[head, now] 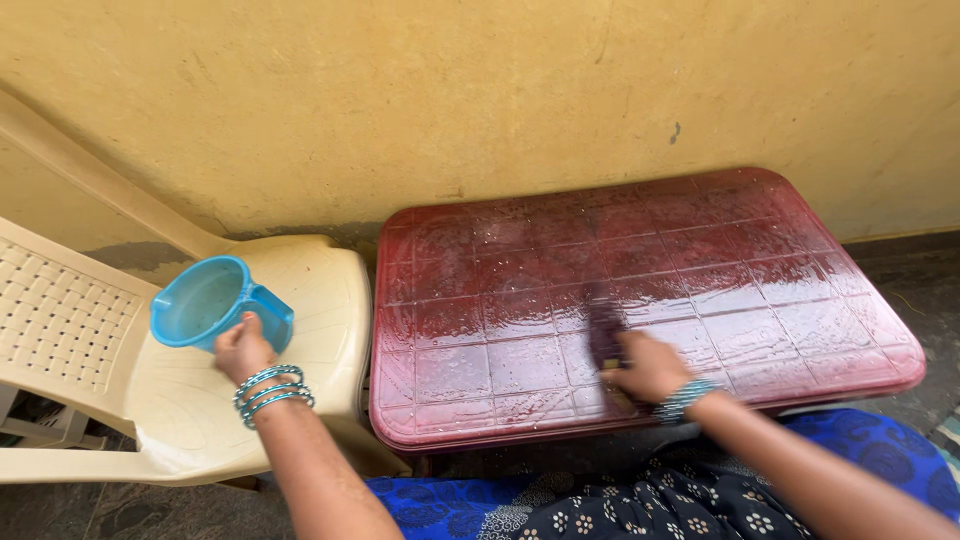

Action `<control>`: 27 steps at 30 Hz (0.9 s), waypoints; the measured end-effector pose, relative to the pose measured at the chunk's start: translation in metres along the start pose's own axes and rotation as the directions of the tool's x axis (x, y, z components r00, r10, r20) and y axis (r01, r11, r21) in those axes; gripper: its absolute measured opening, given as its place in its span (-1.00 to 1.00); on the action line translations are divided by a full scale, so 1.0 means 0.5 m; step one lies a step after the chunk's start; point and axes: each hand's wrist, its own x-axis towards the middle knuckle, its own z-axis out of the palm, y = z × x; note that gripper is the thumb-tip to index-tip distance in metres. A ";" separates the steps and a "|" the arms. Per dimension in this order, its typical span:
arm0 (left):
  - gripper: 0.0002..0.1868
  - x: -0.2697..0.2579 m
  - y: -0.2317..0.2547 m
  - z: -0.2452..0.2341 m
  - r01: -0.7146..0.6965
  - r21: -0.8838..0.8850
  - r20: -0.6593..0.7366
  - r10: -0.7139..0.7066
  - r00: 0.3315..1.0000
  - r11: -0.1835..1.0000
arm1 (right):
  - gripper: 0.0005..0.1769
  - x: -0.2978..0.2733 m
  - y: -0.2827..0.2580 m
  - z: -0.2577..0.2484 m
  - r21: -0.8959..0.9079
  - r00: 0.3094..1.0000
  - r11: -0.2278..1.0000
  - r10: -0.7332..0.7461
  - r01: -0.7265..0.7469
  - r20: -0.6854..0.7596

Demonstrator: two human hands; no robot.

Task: The person cleans a table by wetting a cloth in a cup of water, wringing it out, and then wiping the surface of the table multiple times.

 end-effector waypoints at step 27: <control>-0.49 -0.033 0.191 -0.020 0.316 0.076 -0.349 -0.272 0.897 0.946 | -0.29 0.373 -0.409 0.057 -0.052 0.996 0.995 -0.090 0.090 0.000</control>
